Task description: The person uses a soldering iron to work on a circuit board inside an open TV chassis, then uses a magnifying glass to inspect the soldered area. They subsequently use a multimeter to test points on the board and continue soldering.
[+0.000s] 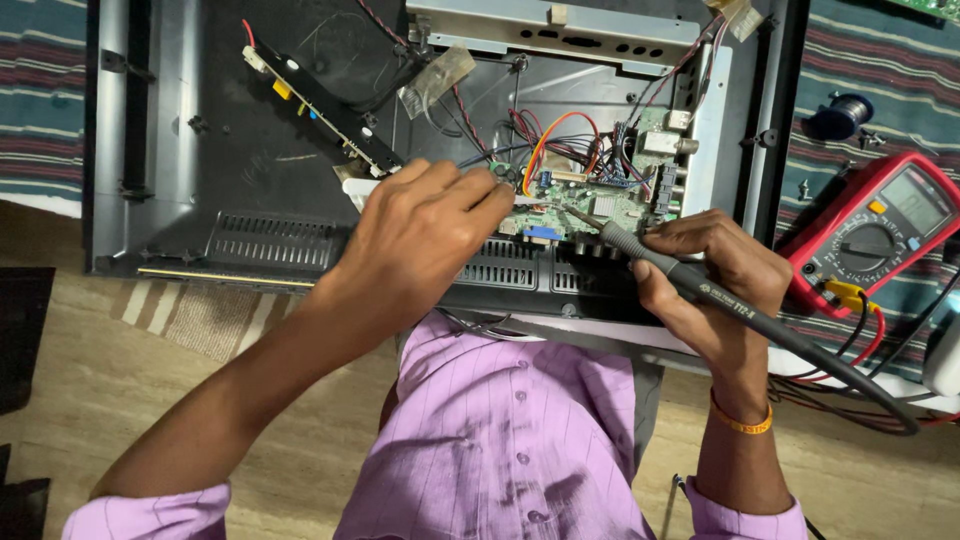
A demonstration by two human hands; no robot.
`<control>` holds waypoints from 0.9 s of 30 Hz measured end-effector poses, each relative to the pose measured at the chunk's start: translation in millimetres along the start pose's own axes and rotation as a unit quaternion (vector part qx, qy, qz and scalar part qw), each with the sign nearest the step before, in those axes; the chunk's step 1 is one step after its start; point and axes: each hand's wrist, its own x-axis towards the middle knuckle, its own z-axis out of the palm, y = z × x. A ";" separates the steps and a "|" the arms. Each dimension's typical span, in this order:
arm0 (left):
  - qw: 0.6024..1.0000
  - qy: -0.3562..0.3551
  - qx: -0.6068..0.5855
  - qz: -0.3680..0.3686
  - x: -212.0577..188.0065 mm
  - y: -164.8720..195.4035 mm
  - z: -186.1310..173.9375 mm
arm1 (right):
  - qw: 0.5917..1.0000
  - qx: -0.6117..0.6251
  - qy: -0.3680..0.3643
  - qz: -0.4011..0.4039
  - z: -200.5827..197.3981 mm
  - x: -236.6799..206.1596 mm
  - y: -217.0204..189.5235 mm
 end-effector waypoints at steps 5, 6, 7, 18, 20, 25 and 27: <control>1.000 -0.006 0.019 0.007 6.5 1.5 0.6 | 1.000 0.007 -0.007 0.000 -2.2 -0.9 -1.5; 1.000 -0.008 0.020 0.007 6.2 2.1 0.7 | 1.000 0.006 -0.007 0.001 -2.3 -1.2 -1.7; 1.000 -0.010 0.023 0.008 5.8 2.2 0.9 | 1.000 0.006 -0.007 0.002 -2.3 -1.2 -1.7; 1.000 -0.006 -0.007 -0.027 1.1 -1.2 6.8 | 1.000 -0.020 -0.016 0.003 -1.1 0.1 -9.3; 0.999 -0.008 -0.021 -0.030 0.2 -2.9 6.9 | 1.000 -0.015 -0.017 0.004 -0.8 1.3 -10.5; 0.999 0.004 -0.034 -0.027 -0.5 -4.8 8.0 | 0.999 -0.034 -0.021 -0.011 0.8 3.5 -11.8; 0.999 0.004 -0.039 -0.029 -0.9 -5.2 8.2 | 0.999 -0.037 -0.024 -0.012 1.0 3.8 -11.9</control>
